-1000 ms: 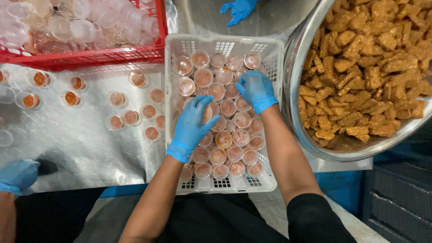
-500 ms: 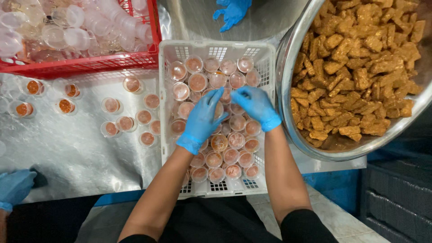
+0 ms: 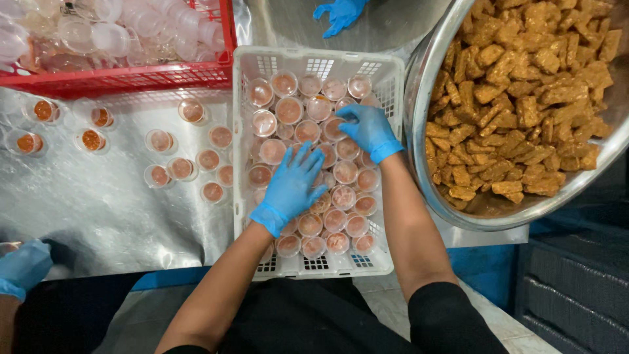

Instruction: The person picks up small plastic cups of sauce from a stainless steel table, places a clear lid on each cup, presses the lids on, and stacks the sealed cups into a white plastic crate. A coworker across the table also caps cups while large bowls of fried food sit beside the work area.

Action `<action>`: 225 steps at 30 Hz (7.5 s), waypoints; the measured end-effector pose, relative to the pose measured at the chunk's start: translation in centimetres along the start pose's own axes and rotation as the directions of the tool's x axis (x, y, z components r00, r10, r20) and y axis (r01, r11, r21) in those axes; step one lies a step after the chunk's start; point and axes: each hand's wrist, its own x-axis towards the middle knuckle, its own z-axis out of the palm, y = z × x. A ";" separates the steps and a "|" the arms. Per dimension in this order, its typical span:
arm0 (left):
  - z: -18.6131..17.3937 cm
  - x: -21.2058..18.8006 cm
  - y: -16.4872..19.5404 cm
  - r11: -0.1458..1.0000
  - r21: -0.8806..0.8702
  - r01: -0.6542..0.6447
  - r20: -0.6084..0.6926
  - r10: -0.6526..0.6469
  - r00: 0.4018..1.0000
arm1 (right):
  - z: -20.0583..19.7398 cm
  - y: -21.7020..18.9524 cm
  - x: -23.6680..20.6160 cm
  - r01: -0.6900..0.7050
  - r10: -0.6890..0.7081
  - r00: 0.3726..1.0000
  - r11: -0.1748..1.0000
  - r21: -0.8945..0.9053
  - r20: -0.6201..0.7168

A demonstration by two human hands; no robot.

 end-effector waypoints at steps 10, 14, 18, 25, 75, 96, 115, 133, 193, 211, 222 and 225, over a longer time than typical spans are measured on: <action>1.3 -1.7 -0.3 0.997 0.034 0.071 0.143 -0.075 0.987 | 1.8 -2.3 -0.1 0.046 -0.045 0.999 0.995 -0.091 0.011; -0.1 -1.6 0.2 0.998 0.016 0.068 0.097 -0.069 0.993 | 1.2 -2.9 -0.7 0.074 -0.078 0.997 0.988 -0.138 -0.019; -2.7 -4.4 -0.4 0.994 -0.099 0.050 0.003 -0.050 0.999 | -0.5 -5.2 -1.6 0.184 -0.191 0.968 0.981 -0.056 -0.160; -8.0 -21.8 -5.2 0.867 -0.367 0.338 -0.468 -0.486 0.738 | 6.7 -19.0 -4.7 0.361 -0.364 0.902 0.931 -0.056 -0.235; -15.1 -15.1 -8.3 0.931 -0.344 0.119 -0.389 -0.257 0.885 | 4.0 -6.4 -5.2 -0.208 0.049 0.938 0.872 -0.444 -0.343; 2.7 16.3 -5.1 0.975 -0.193 -0.111 -0.082 0.096 0.992 | -2.6 -5.1 -0.7 0.042 -0.195 0.860 0.948 -0.315 -0.472; -11.8 -18.7 -13.4 0.824 -0.410 0.392 -0.452 -0.557 0.697 | -0.4 -4.9 2.9 0.024 -0.117 0.985 0.818 -0.575 -0.124; -3.6 -26.8 -23.4 0.841 -0.262 0.474 -0.162 -0.522 0.837 | 34.1 -33.3 3.4 0.465 -0.258 0.874 0.688 -0.557 0.411; -2.2 17.2 -13.0 0.994 -0.108 0.019 -0.256 -0.046 0.966 | 0.7 1.0 8.4 -0.142 0.241 0.859 0.960 0.242 -0.452; -4.3 14.5 -13.6 0.981 -0.158 -0.117 -0.289 0.067 0.955 | 0.1 -9.2 3.9 0.029 -0.036 0.809 0.999 -0.020 -0.587; -12.0 -13.9 -19.3 0.635 -0.632 0.444 -0.397 -0.757 0.519 | 15.3 -28.2 1.9 0.552 -0.576 0.810 0.813 -0.186 -0.111; -11.6 -20.2 -21.3 0.591 -0.632 0.502 -0.418 -0.805 0.421 | 22.9 -30.6 5.4 0.462 -0.423 0.887 0.819 -0.341 0.187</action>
